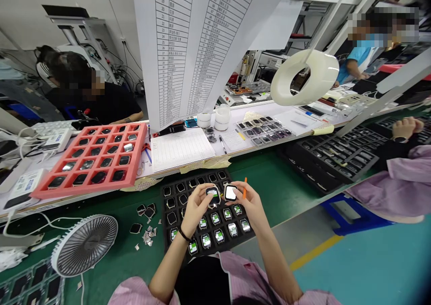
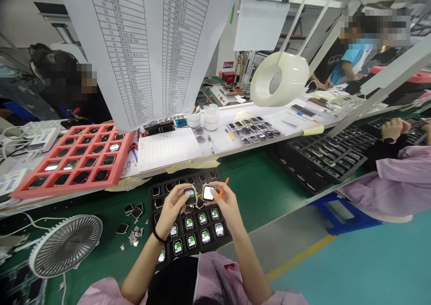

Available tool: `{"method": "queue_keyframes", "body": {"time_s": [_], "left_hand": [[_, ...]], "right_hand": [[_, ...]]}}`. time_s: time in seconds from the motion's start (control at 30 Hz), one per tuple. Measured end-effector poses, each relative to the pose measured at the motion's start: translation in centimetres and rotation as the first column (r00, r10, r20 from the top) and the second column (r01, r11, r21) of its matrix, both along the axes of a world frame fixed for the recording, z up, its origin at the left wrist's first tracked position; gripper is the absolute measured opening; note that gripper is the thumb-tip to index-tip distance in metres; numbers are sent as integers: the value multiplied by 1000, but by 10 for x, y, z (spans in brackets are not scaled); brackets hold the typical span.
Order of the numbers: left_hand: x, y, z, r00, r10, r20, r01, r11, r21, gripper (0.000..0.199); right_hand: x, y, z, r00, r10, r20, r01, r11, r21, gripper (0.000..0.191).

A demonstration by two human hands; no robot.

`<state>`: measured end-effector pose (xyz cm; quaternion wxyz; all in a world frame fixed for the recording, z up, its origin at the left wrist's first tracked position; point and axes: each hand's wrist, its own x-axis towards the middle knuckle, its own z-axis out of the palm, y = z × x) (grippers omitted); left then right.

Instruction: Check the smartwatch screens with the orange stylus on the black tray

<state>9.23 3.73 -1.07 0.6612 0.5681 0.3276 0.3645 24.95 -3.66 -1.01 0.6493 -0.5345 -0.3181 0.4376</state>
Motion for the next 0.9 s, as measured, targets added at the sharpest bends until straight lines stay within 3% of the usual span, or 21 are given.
{"method": "queue_keyframes", "body": {"time_s": [0.33,0.5,0.7,0.9], "left_hand": [[-1,3,-3,999,33,-31,-34,999,-19,36],[-2,2,-4,1000,-6,-14,6,1000,-3,33],[-2,2,-7,997,-59,46,58,998,30,45],[-2,2,-6,1000,17,-7,-17,1000,-9,33]], "right_hand": [[-2,2,0,999,-44,-1,43,997,-57,29],[0,1,0,1000,10,0,-10,999,-39,28],[4,0,-1,998,65,0,-65,998,-16,38],[3,0,0,1000,10,17,-9,999,-48,31]]}}
